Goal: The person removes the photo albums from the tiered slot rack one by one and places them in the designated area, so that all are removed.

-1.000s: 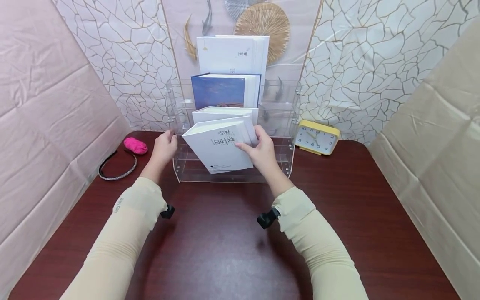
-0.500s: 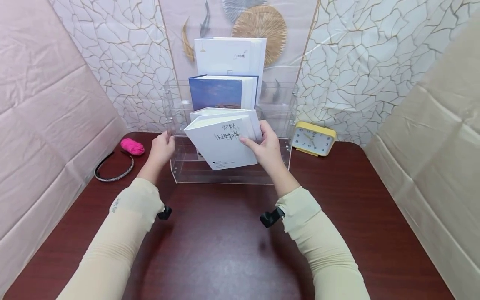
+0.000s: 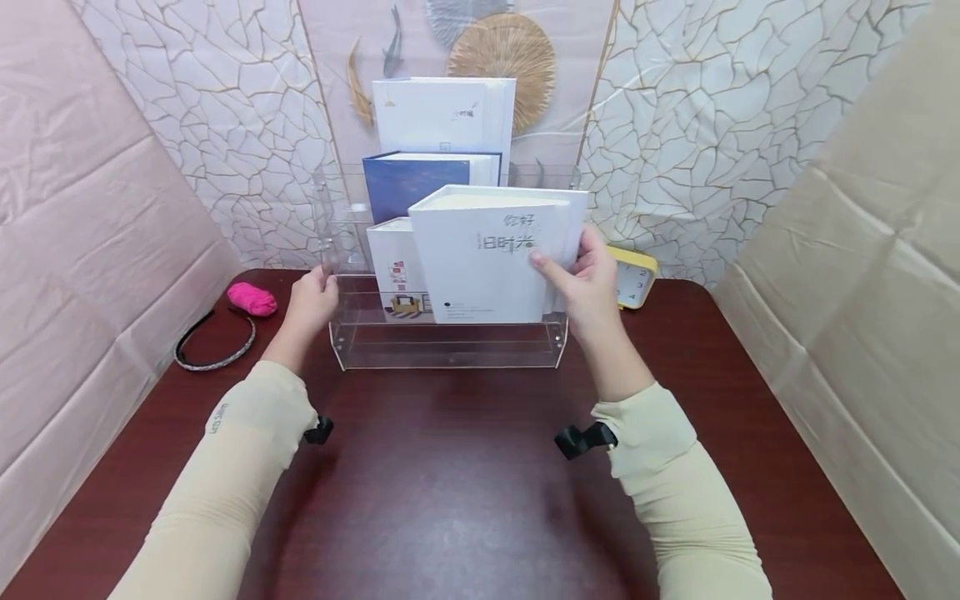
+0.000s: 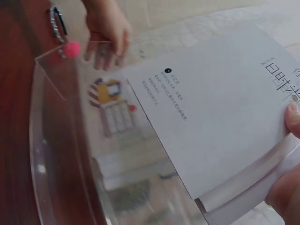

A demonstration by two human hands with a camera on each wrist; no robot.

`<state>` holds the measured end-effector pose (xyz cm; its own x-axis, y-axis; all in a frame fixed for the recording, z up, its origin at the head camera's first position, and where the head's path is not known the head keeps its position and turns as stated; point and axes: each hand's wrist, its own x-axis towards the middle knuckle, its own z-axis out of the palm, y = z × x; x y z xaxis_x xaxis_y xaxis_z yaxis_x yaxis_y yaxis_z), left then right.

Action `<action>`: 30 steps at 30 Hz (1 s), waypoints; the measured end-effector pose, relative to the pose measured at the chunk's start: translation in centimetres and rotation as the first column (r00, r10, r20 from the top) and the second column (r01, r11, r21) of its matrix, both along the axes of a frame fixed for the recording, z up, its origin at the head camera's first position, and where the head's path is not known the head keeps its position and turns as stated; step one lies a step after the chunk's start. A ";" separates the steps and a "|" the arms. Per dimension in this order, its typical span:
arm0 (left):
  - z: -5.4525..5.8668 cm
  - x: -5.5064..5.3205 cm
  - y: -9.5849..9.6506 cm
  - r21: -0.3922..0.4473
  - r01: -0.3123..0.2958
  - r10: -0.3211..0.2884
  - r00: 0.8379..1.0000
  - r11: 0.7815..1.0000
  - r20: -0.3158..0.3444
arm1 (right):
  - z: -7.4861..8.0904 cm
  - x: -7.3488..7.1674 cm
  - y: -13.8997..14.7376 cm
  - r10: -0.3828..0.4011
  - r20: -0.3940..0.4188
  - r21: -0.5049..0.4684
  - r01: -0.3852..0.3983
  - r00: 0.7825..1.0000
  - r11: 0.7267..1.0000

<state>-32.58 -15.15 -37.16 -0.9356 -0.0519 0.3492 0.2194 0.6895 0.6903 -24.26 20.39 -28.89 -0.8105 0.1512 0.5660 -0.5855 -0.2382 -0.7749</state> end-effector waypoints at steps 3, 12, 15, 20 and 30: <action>0.0 0.0 -0.2 -0.002 0.001 -0.001 1.000 1.000 -0.009 | 0.4 0.6 1.8 -0.020 -0.010 -0.097 0.018 1.000 0.995; -0.2 0.1 -0.6 -0.006 0.001 -0.001 1.000 1.000 -0.028 | -0.4 1.9 7.3 -0.118 0.039 -0.376 0.124 0.992 0.918; -0.2 0.1 -0.7 -0.013 0.002 -0.002 1.000 1.000 -0.030 | -0.8 2.1 8.7 -0.148 0.056 -0.418 0.158 0.987 0.895; 0.0 0.2 -0.9 -0.018 -0.005 0.004 1.000 1.000 -0.029 | -1.8 2.5 10.4 -0.166 0.129 -0.493 0.208 0.978 0.845; -0.1 0.2 -0.5 -0.011 0.009 -0.009 1.000 1.000 -0.005 | -4.3 3.3 14.3 -0.117 0.339 -0.667 0.326 0.934 0.670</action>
